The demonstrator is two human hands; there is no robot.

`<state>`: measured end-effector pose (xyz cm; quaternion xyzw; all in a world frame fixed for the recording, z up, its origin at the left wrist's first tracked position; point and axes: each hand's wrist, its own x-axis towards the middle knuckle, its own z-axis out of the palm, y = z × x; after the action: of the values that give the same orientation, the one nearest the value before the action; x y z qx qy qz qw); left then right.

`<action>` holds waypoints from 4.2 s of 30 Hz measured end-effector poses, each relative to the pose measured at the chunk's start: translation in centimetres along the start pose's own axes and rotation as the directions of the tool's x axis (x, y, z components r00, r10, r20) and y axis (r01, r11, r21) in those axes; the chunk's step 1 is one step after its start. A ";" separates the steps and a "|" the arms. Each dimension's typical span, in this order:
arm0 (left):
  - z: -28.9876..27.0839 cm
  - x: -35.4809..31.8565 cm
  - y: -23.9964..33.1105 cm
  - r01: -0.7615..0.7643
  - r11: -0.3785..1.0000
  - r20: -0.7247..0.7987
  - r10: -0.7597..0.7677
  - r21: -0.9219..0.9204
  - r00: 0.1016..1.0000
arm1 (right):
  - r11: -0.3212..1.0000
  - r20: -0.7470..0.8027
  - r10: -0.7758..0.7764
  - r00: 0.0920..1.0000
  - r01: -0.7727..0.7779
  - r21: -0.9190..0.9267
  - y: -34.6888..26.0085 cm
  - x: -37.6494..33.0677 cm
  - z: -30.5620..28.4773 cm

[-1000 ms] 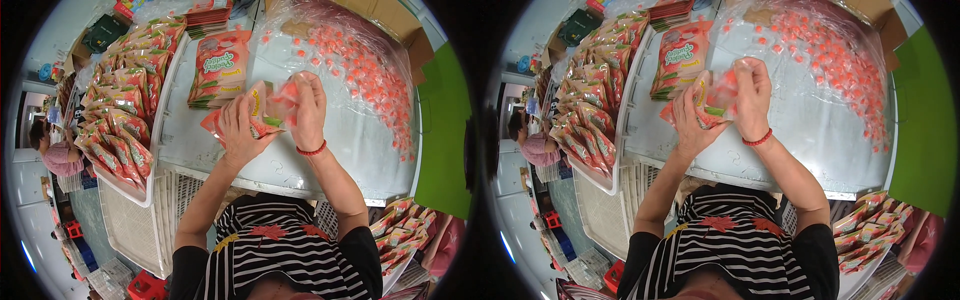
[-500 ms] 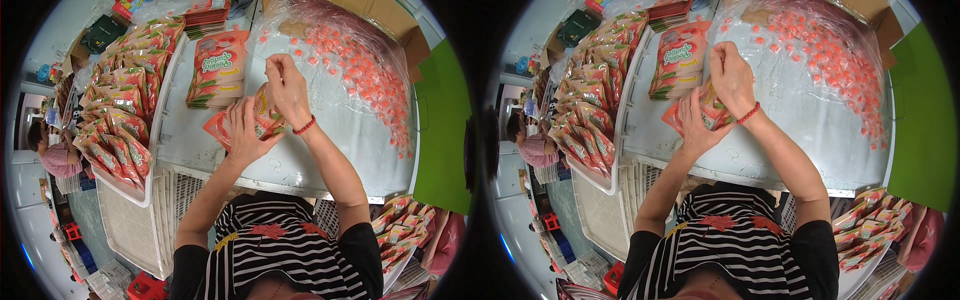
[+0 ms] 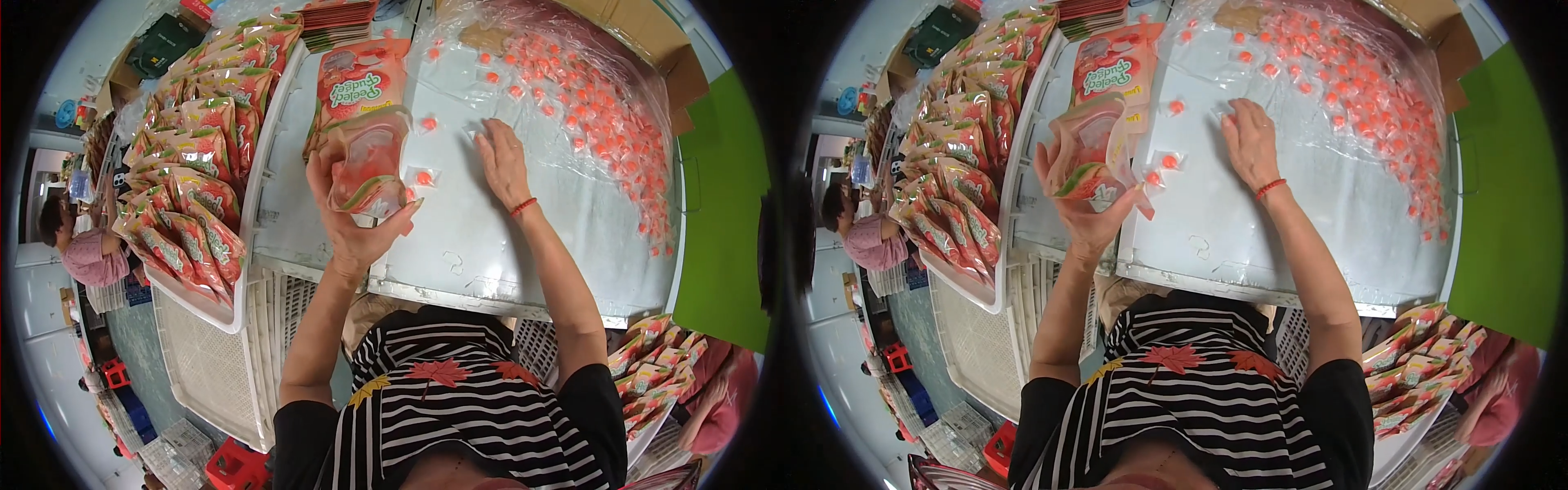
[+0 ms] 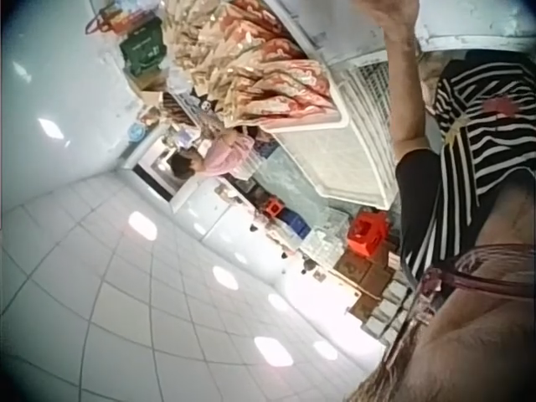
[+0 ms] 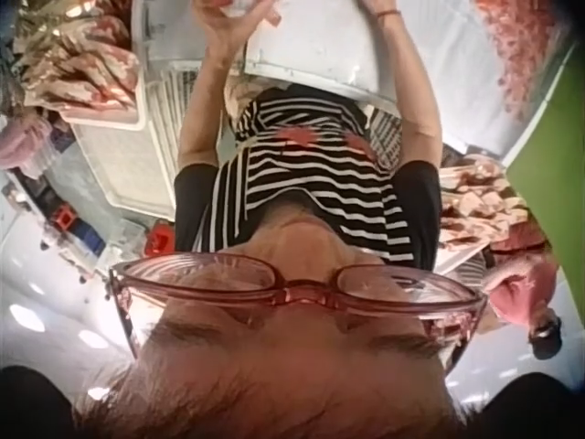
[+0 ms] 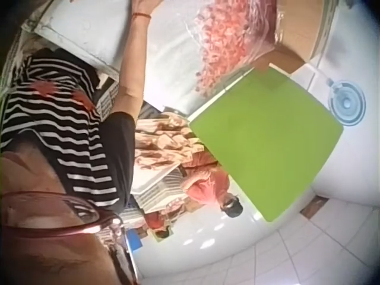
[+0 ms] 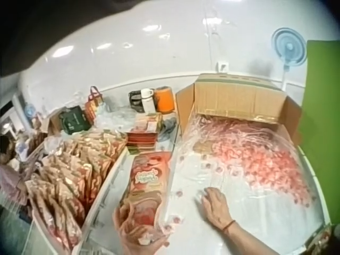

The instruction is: Manually fill retail-sized bags with small individually wrapped candies and seal them.

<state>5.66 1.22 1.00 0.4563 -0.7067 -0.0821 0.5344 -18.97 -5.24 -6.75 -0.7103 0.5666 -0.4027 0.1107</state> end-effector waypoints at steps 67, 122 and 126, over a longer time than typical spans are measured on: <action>5.0 -0.5 0.3 0.169 0.922 -0.134 -0.227 -0.348 0.965 | 0.867 0.313 -0.499 0.808 0.470 0.168 -18.1 4.2 -7.0; -3.0 4.2 3.5 0.484 0.570 0.362 -0.322 -0.664 0.875 | 0.971 0.566 -0.235 0.790 0.169 0.167 -17.4 5.8 -13.0; -3.6 3.9 3.2 0.486 0.501 0.334 -0.365 -0.716 0.869 | 0.970 0.604 -0.203 0.771 0.075 0.231 -17.2 5.7 -13.1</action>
<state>6.85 1.58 7.08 0.3302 -0.4995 -0.5412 0.5903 -15.60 -0.65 14.87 -0.8292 0.4018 -0.2056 0.3298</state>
